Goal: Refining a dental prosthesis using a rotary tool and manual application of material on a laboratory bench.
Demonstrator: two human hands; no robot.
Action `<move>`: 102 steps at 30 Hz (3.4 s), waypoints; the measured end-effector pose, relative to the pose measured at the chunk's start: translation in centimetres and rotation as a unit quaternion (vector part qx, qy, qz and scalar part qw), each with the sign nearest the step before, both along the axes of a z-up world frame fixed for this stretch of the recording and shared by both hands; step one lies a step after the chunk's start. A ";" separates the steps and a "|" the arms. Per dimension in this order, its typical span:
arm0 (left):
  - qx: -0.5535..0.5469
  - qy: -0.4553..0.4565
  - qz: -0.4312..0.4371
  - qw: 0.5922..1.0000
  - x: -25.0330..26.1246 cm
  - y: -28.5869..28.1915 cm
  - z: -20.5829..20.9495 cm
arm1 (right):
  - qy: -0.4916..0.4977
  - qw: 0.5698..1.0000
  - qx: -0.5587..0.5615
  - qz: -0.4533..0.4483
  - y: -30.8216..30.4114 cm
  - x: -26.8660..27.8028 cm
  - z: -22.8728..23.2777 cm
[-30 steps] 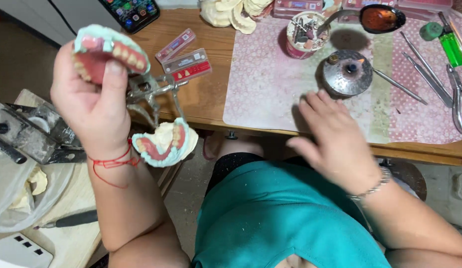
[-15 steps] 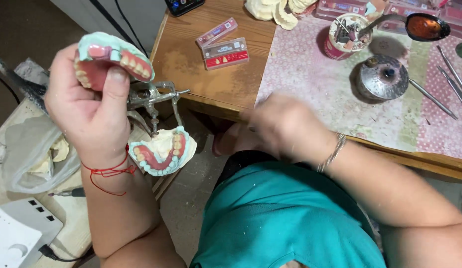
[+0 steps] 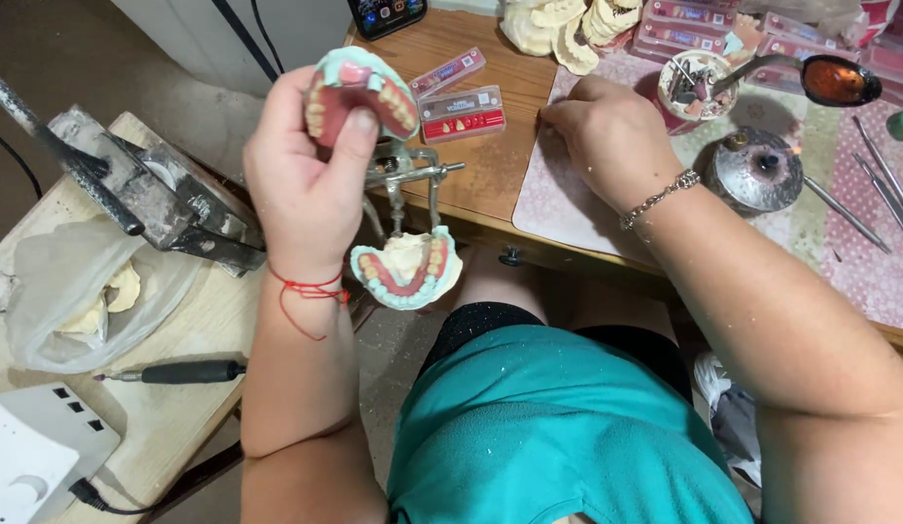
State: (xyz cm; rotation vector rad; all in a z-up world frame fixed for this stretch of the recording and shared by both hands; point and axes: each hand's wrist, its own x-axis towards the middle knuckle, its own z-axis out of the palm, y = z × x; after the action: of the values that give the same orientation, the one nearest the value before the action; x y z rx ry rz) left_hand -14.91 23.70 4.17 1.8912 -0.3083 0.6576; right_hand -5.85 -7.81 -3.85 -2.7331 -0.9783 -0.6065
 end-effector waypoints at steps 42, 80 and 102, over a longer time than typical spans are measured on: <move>0.050 -0.089 0.073 0.992 -2.0 -0.7 4.1 | 0.142 0.988 0.014 0.055 6.7 -8.2 2.7; -0.055 0.100 -0.169 0.979 5.8 -18.4 -5.3 | 0.162 0.777 0.602 -0.088 -5.8 -11.6 5.7; -0.064 -0.125 -0.251 0.958 5.3 -19.0 -6.4 | -0.238 0.859 0.428 0.147 -5.4 -8.8 2.2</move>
State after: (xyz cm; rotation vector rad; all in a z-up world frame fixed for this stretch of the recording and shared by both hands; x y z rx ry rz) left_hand -9.62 4.68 -2.28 1.5174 -0.8562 0.5484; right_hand -14.64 -13.19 -1.65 -1.6401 -0.8793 -1.3070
